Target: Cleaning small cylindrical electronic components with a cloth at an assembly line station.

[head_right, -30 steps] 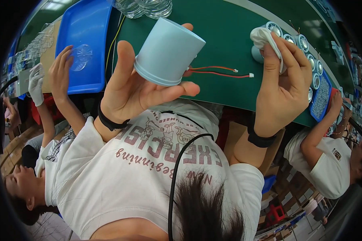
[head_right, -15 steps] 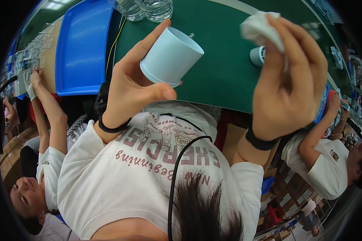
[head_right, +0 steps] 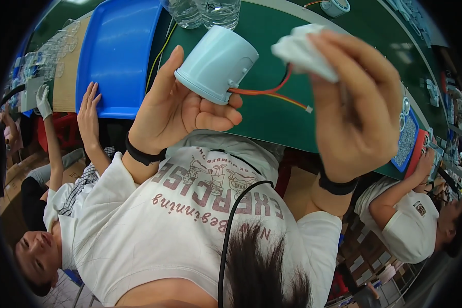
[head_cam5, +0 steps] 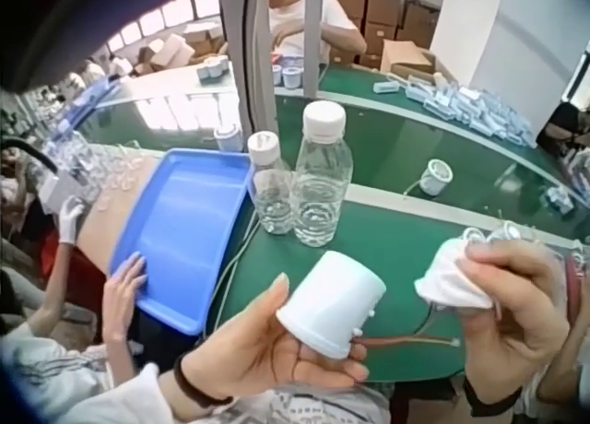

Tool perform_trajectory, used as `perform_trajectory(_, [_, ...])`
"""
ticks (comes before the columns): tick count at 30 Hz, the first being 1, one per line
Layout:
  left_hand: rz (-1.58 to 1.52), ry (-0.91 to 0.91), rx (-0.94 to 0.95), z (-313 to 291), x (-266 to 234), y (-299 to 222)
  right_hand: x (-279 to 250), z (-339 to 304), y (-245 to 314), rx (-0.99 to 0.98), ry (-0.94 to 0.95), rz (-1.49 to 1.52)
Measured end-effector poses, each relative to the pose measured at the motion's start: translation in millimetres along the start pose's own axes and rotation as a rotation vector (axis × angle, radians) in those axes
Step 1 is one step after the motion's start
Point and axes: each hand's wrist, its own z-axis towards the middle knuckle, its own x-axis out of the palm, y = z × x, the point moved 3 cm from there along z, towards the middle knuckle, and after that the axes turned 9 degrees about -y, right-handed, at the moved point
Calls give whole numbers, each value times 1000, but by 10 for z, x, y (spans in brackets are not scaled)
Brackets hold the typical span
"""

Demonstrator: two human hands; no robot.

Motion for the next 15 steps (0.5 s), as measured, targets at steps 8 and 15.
perform_trajectory(8, [210, -8, 196, -66, -80, -151, -43, 335, -396, 277, 93, -202])
perform_trajectory(15, [1328, -763, 1050, -403, -279, -679, -836, 959, -1869, 592, 328, -214])
